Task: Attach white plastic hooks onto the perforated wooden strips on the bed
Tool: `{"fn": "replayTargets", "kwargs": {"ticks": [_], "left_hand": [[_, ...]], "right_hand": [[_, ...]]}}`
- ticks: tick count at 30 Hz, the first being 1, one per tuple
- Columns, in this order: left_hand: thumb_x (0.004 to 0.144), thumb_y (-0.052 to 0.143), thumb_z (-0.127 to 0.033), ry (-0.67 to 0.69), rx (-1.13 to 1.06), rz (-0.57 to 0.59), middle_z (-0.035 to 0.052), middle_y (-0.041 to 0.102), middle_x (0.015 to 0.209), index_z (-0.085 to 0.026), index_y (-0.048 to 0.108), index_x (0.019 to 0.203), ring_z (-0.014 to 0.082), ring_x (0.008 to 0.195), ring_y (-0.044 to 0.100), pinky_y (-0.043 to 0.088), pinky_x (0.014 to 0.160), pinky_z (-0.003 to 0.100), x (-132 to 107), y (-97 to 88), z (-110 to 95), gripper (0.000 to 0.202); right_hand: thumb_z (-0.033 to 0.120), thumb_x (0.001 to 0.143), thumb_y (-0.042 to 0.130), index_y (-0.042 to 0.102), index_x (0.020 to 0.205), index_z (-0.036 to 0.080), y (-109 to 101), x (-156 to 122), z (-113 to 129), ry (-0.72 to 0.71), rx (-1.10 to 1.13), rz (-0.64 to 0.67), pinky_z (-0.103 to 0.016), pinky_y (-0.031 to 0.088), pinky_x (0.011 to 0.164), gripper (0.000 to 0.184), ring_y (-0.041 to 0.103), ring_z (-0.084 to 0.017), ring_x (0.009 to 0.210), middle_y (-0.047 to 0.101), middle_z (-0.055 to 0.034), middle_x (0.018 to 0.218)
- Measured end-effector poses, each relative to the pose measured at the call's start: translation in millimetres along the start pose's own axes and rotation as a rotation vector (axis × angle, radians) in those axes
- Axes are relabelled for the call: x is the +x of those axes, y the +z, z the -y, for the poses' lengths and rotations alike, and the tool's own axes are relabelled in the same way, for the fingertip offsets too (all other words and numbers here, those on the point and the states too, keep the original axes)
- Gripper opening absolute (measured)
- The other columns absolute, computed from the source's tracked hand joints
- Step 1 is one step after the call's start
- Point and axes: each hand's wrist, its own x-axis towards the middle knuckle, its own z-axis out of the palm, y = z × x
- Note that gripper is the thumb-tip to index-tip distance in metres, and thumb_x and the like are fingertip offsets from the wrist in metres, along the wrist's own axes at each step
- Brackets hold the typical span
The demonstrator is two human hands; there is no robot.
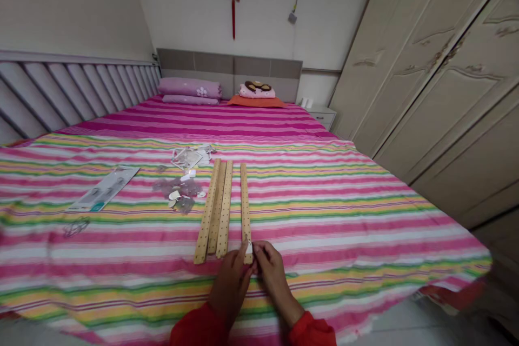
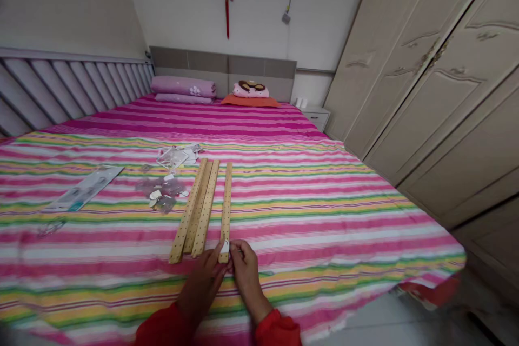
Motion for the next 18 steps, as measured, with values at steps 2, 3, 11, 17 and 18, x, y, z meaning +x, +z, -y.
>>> {"fn": "replayTargets", "kwargs": {"ticks": [2,3,11,17,18], "left_hand": [[0.086,0.043,-0.03,-0.059,-0.107,-0.062,0.0138,0.059,0.112,-0.019,0.045,0.131,0.0242,0.104,0.057,0.048,0.088,0.044,-2.5,1.4,2.0,0.047],[0.085,0.045,-0.032,-0.097,-0.165,-0.086,0.0147,0.06,0.112,-0.018,0.048,0.129,0.0253,0.104,0.057,0.049,0.087,0.045,-2.9,1.6,2.2,0.046],[0.07,0.058,-0.044,-0.508,-0.849,0.029,0.0072,0.068,0.081,-0.012,0.063,0.1,0.0193,0.073,0.062,0.051,0.069,0.033,20.2,-7.4,-22.3,0.044],[0.07,0.058,-0.05,-0.566,-0.919,-0.01,-0.0016,0.058,0.059,-0.012,0.066,0.098,0.0124,0.052,0.05,0.045,0.053,0.026,26.9,-3.6,-32.2,0.048],[0.071,0.058,-0.05,-0.574,-0.92,-0.015,-0.0012,0.059,0.06,-0.013,0.066,0.1,0.0124,0.052,0.05,0.045,0.053,0.026,26.4,-2.2,-31.1,0.048]], "right_hand": [[0.054,0.071,0.063,0.061,0.077,0.017,1.4,-2.2,-1.1,0.005,0.026,-0.016,-0.022,0.037,0.043,0.037,0.047,-0.01,0.041,0.052,0.0056,0.045],[0.054,0.071,0.064,0.061,0.076,0.016,2.5,-3.1,-1.3,0.01,0.036,-0.029,-0.021,0.038,0.042,0.038,0.047,-0.01,0.041,0.053,0.005,0.045],[0.054,0.064,0.068,0.06,0.065,0.016,10.6,-0.2,3.9,0.134,0.069,-0.089,-0.021,0.035,0.038,0.039,0.048,-0.011,0.034,0.053,0.0033,0.039],[0.047,0.064,0.07,0.063,0.073,0.014,9.4,-0.5,1.0,0.174,0.17,-0.079,-0.021,0.035,0.039,0.035,0.046,-0.01,0.032,0.054,0.0035,0.036],[0.047,0.065,0.07,0.064,0.074,0.014,9.3,-0.8,0.3,0.175,0.184,-0.079,-0.021,0.034,0.039,0.034,0.046,-0.01,0.032,0.054,0.0037,0.036]]}}
